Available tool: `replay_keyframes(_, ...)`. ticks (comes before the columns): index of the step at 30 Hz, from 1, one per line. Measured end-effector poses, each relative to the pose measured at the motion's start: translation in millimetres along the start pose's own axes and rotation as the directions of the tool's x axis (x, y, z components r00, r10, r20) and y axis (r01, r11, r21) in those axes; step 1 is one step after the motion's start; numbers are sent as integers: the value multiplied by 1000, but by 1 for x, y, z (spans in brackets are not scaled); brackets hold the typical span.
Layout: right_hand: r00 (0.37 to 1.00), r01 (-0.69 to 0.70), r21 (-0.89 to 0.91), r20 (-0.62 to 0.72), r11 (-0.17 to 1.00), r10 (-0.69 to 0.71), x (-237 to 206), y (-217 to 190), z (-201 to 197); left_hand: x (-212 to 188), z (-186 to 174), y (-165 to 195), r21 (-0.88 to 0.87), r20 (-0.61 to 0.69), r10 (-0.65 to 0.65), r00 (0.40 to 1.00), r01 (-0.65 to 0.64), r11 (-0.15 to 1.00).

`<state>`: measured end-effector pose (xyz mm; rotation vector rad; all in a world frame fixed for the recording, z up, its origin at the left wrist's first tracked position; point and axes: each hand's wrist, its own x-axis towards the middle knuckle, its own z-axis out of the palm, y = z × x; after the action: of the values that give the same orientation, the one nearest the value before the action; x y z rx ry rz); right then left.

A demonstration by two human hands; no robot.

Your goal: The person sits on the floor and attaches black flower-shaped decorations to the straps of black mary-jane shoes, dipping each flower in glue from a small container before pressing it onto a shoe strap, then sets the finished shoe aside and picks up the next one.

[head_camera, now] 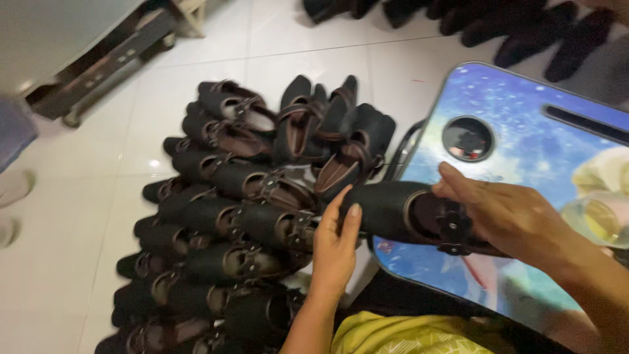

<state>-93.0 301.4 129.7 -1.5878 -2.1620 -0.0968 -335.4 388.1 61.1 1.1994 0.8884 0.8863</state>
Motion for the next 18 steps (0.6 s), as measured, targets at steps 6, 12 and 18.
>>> replay_keyframes(6,997,69,-68,-27,995,-71,10,-41,-23,-50,-29,53,-200,-91,72,993,-89,976)
replay_keyframes(12,983,161,-68,-80,985,-167,-2,-96,-28,-140,-94,108,191,-392,244,887,-180,965)
replay_keyframes(18,963,-270,-106,-44,957,267,-59,-78,19,-200,-161,94,207,-620,211,755,-102,973)
